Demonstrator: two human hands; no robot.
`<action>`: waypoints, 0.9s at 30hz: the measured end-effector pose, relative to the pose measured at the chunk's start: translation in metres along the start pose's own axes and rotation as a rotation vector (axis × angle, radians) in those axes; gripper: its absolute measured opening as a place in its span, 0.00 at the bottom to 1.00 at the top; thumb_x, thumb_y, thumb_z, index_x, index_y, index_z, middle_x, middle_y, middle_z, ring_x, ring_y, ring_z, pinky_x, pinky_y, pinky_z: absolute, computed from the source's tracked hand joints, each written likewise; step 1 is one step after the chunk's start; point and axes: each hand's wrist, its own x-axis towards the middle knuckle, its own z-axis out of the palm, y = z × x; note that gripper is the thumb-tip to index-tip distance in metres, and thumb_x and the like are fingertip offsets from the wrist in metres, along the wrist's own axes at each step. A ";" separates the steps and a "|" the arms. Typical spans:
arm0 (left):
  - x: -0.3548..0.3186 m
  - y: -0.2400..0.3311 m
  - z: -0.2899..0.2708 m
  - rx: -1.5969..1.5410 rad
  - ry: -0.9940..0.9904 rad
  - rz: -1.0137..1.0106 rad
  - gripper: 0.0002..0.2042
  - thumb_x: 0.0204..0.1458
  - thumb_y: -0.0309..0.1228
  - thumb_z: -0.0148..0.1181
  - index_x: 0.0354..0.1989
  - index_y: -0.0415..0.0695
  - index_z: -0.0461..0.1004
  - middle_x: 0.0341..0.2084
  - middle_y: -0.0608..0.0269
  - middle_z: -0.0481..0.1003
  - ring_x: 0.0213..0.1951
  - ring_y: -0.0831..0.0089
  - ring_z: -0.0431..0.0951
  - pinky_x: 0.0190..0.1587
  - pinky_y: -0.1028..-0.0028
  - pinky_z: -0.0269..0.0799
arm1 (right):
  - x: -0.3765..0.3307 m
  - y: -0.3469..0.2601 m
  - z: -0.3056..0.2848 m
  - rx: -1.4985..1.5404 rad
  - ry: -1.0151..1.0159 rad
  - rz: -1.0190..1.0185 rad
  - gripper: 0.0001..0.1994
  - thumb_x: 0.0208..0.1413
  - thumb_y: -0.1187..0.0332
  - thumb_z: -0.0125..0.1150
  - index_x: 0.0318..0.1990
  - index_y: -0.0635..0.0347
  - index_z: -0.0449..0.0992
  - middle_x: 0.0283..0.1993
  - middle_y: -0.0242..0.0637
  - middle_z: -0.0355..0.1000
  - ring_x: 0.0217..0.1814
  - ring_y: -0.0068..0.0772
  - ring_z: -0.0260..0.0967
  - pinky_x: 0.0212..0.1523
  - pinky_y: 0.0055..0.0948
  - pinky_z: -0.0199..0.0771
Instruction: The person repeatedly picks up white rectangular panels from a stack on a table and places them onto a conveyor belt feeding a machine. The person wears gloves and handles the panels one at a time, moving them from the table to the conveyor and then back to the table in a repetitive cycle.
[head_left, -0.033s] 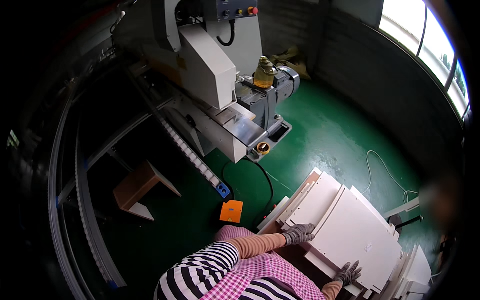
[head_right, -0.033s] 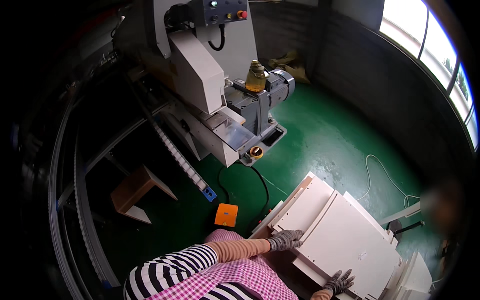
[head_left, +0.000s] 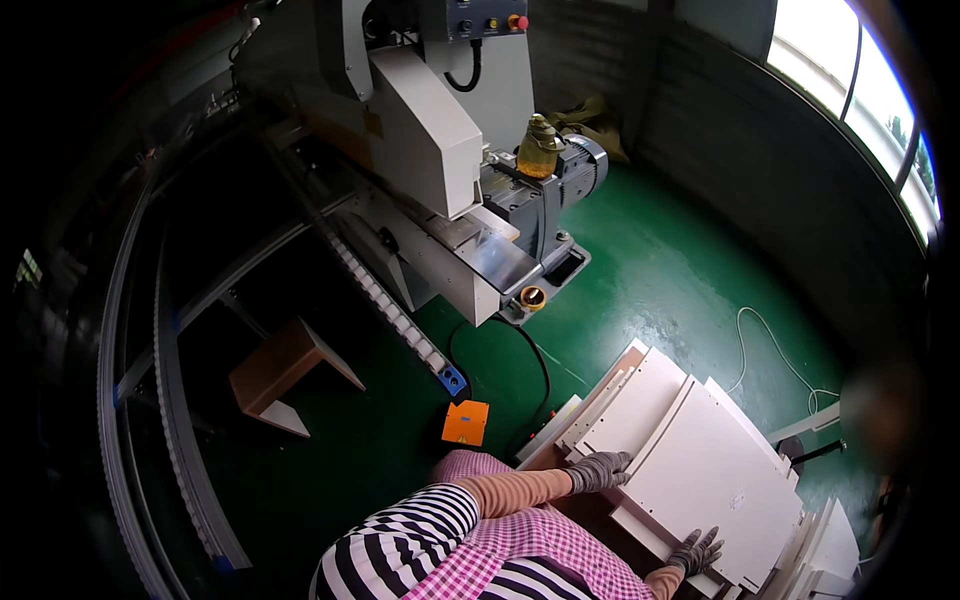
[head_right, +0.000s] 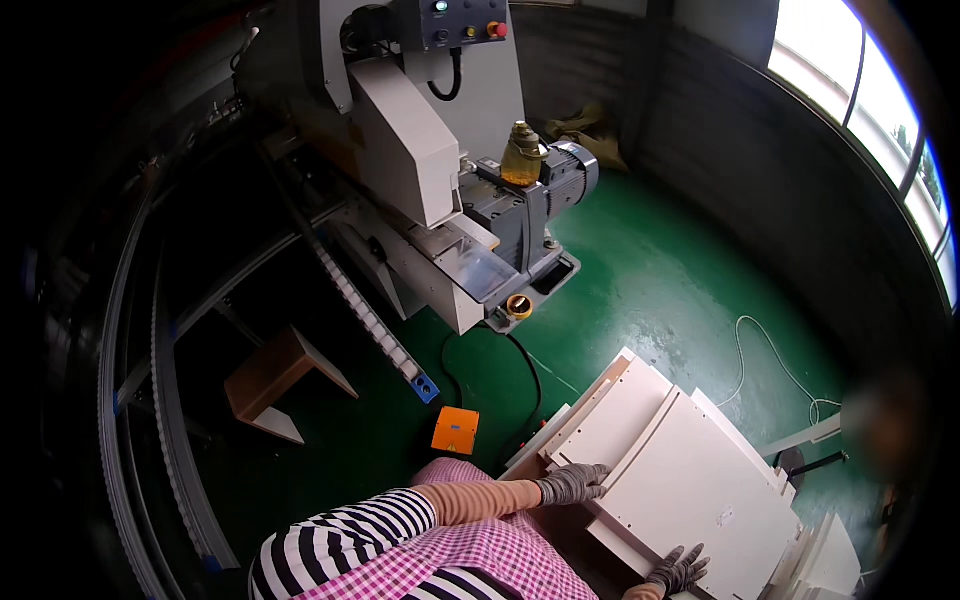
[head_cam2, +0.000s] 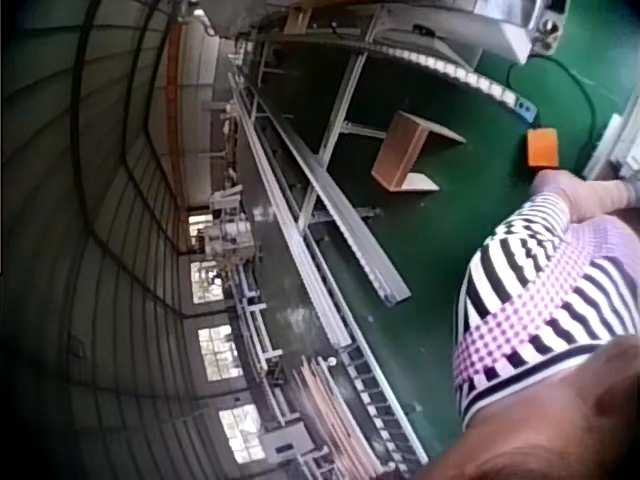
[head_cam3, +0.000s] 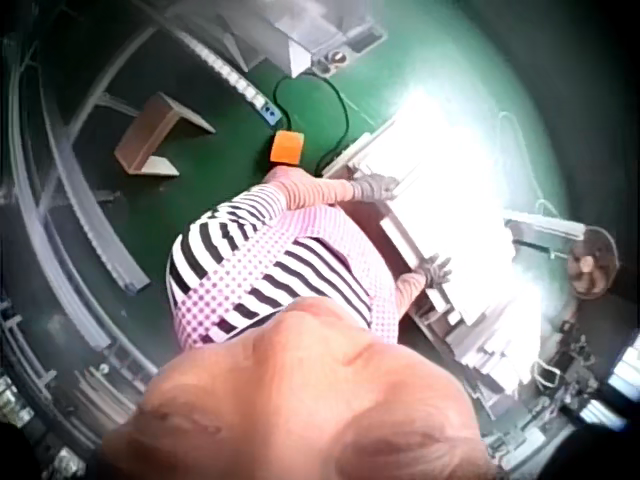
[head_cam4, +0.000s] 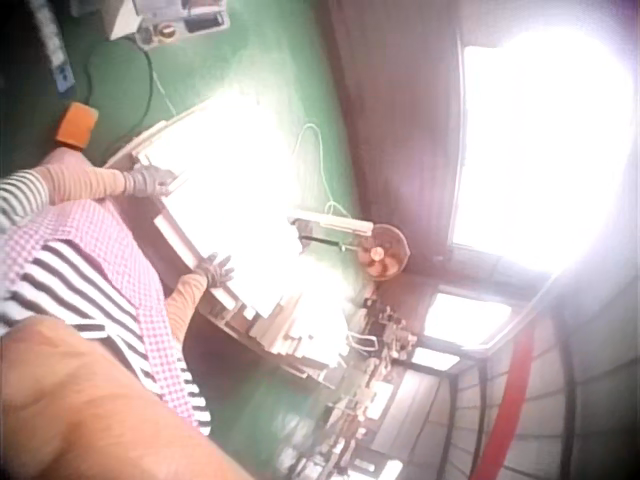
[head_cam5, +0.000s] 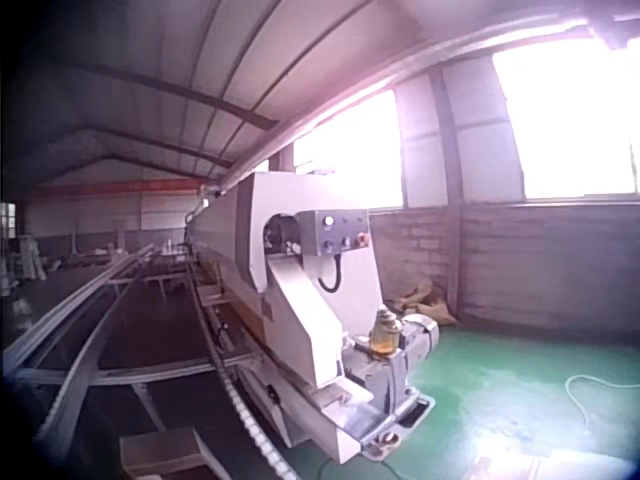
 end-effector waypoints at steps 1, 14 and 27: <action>-0.004 -0.004 0.002 -0.078 -0.020 -0.001 0.22 0.49 0.39 0.57 0.50 0.38 0.66 0.37 0.45 0.74 0.42 0.50 0.74 0.45 0.61 0.69 | -0.001 -0.002 -0.005 -0.001 -0.024 -0.002 0.28 0.58 0.44 0.37 0.66 0.30 0.48 0.71 0.39 0.39 0.72 0.49 0.35 0.69 0.42 0.37; -0.163 -0.094 -0.109 -0.089 0.065 -0.315 0.18 0.54 0.36 0.54 0.51 0.40 0.69 0.42 0.55 0.74 0.47 0.66 0.73 0.52 0.71 0.66 | 0.043 -0.021 0.060 0.272 -0.054 -0.399 0.29 0.59 0.57 0.48 0.64 0.61 0.52 0.65 0.40 0.55 0.70 0.40 0.43 0.68 0.36 0.41; -0.192 -0.050 -0.257 0.230 1.191 0.054 0.12 0.52 0.27 0.56 0.44 0.39 0.72 0.34 0.56 0.76 0.38 0.65 0.77 0.44 0.71 0.72 | -0.076 -0.156 -0.026 0.950 -0.208 -0.862 0.09 0.53 0.70 0.55 0.38 0.66 0.76 0.36 0.45 0.75 0.40 0.39 0.73 0.45 0.33 0.70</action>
